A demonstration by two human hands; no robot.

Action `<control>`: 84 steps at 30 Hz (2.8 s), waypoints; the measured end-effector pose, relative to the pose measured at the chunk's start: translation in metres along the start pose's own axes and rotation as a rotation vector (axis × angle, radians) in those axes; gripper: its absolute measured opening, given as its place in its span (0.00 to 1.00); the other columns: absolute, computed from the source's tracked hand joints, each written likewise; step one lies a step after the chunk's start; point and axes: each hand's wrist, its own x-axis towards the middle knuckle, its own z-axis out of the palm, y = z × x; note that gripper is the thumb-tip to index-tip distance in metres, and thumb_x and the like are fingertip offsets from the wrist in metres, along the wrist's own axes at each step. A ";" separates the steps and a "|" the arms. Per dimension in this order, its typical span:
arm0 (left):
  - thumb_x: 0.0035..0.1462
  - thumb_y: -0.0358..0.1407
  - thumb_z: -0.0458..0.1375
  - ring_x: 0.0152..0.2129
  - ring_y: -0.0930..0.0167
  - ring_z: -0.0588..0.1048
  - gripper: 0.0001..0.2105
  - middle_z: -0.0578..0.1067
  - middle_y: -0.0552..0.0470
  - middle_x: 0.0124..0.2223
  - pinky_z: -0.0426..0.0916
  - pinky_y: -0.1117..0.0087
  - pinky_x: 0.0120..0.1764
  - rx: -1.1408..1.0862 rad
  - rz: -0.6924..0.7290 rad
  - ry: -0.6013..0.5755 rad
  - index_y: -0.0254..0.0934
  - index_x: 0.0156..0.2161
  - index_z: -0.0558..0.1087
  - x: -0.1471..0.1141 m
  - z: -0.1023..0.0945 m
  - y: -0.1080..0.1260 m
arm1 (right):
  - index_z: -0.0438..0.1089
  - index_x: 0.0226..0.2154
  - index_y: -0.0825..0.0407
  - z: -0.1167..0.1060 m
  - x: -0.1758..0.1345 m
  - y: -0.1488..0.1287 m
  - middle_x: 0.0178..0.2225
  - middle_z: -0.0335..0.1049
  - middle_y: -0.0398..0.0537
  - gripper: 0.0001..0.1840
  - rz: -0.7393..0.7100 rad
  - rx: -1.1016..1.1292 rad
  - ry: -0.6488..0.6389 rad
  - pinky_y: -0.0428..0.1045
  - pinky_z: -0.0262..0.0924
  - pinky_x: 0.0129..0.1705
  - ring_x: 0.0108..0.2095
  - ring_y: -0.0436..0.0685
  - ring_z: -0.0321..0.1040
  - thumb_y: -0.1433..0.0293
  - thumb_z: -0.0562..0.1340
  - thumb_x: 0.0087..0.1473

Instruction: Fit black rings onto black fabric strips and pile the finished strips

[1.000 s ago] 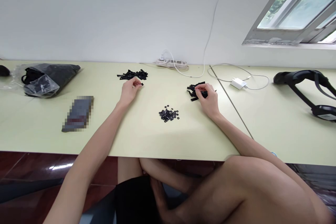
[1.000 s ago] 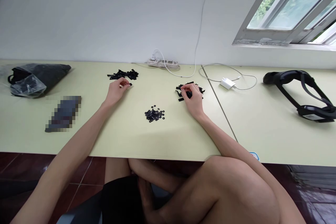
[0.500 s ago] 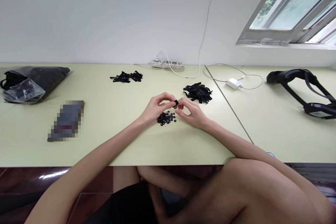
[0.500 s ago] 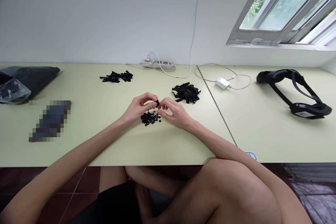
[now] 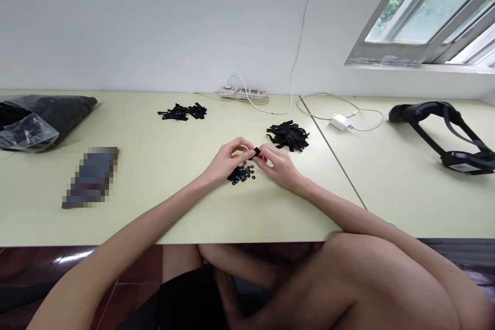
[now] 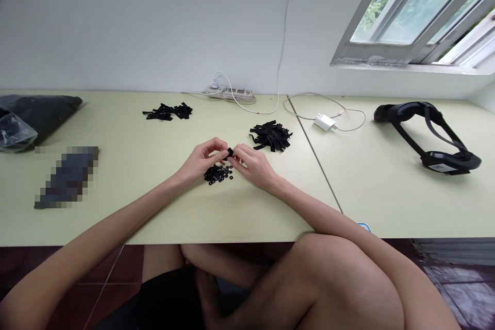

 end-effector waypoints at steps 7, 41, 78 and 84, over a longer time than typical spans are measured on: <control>0.73 0.49 0.67 0.42 0.69 0.77 0.13 0.77 0.51 0.46 0.73 0.70 0.43 0.173 0.084 0.017 0.41 0.48 0.77 -0.002 -0.004 0.003 | 0.65 0.36 0.46 0.000 -0.001 0.001 0.31 0.67 0.41 0.14 0.069 0.041 -0.040 0.50 0.56 0.31 0.28 0.51 0.60 0.66 0.60 0.78; 0.73 0.50 0.65 0.56 0.61 0.83 0.15 0.84 0.43 0.57 0.83 0.53 0.59 -0.051 -0.006 0.099 0.39 0.47 0.77 0.002 -0.014 0.005 | 0.70 0.31 0.48 -0.019 0.007 0.000 0.30 0.73 0.43 0.15 0.403 0.426 -0.119 0.51 0.60 0.36 0.30 0.53 0.67 0.65 0.58 0.71; 0.66 0.53 0.69 0.39 0.65 0.78 0.19 0.83 0.47 0.44 0.70 0.65 0.44 0.160 -0.142 -0.102 0.38 0.47 0.84 -0.003 -0.009 -0.003 | 0.68 0.29 0.48 -0.020 0.006 0.001 0.28 0.73 0.43 0.26 0.412 0.486 -0.112 0.52 0.60 0.36 0.28 0.53 0.65 0.51 0.59 0.76; 0.65 0.53 0.69 0.34 0.66 0.76 0.18 0.80 0.50 0.37 0.69 0.66 0.39 0.176 -0.134 -0.055 0.40 0.45 0.84 -0.003 -0.008 0.000 | 0.67 0.29 0.47 -0.018 0.003 0.005 0.27 0.70 0.42 0.19 0.409 0.289 -0.042 0.52 0.58 0.34 0.28 0.54 0.65 0.62 0.60 0.73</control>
